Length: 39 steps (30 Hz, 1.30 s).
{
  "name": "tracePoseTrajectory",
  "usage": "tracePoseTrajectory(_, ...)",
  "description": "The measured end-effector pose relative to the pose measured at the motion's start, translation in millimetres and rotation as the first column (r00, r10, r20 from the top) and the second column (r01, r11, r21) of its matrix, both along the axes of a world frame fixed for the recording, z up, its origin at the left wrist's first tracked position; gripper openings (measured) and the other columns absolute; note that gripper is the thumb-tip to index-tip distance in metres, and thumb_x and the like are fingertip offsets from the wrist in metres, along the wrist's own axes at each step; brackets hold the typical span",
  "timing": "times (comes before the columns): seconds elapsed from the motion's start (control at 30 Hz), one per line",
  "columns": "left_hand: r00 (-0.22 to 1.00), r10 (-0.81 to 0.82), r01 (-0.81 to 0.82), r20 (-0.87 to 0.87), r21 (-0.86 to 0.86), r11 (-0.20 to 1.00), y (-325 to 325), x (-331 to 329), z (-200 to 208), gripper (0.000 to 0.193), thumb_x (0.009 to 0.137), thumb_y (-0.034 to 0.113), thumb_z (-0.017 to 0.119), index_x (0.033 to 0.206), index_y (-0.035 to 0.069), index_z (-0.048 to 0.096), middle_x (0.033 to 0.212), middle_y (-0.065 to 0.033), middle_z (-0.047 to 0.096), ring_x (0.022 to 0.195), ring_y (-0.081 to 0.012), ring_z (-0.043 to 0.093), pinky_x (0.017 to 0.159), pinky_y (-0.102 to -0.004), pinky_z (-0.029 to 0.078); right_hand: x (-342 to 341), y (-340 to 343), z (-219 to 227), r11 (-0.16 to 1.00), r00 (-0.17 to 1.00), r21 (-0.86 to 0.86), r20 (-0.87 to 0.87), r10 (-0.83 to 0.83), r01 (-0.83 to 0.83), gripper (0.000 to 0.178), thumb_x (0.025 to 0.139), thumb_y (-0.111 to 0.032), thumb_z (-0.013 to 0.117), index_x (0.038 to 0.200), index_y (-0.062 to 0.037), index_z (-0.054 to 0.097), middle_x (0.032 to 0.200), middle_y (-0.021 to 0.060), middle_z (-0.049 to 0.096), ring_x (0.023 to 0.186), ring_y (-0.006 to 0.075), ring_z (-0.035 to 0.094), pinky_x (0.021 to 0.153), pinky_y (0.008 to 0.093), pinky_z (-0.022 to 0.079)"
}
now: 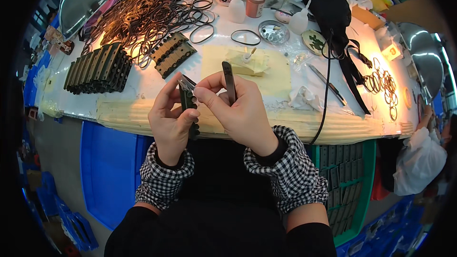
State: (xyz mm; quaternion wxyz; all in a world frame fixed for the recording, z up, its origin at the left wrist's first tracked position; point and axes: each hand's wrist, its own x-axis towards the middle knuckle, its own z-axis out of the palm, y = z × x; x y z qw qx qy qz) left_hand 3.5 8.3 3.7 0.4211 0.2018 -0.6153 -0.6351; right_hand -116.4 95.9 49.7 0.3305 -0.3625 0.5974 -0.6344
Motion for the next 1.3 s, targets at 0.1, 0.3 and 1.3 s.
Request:
tracePoseTrajectory(0.1,0.998,0.022,-0.014,0.055,-0.142,0.990,-2.9,-3.4,-8.9,0.083,0.070,0.029,0.084,0.136,-0.004,0.044,0.104,-0.0082,0.051,0.097,-0.0160,0.059,0.080,-0.0290,0.056,7.2,1.3,4.3,0.998,0.994,0.001,-0.085,-0.063,0.063,0.011,0.087,-0.009,0.066,0.092,0.0011,0.064,0.075,-0.0028,0.060,0.058,-0.0009,0.045,0.049,0.0160,0.033)
tracePoseTrajectory(0.3,0.981,-0.189,0.188,-0.034,-0.039,0.981,3.2,3.0,-10.4,0.071,0.087,0.004,0.064,0.146,-0.005,0.023,0.121,-0.0113,0.039,0.118,-0.0191,0.047,0.096,-0.0321,0.045,5.8,-1.8,1.6,0.995,0.994,-0.014,-0.055,-0.100,0.099,0.011,0.087,-0.008,0.065,0.091,0.0020,0.064,0.074,-0.0012,0.060,0.059,-0.0002,0.046,0.050,0.0168,0.035)
tracePoseTrajectory(1.3,0.989,-0.089,0.083,-0.122,-0.053,0.995,-2.7,5.5,-21.7,0.080,0.080,-0.010,0.057,0.147,-0.007,0.015,0.128,-0.0126,0.035,0.121,-0.0209,0.043,0.102,-0.0356,0.042,15.6,-6.3,-3.3,0.996,0.979,0.093,-0.205,0.011,0.008,0.013,0.082,-0.008,0.064,0.084,0.0045,0.060,0.068,0.0012,0.061,0.057,0.0016,0.048,0.051,0.0187,0.039)
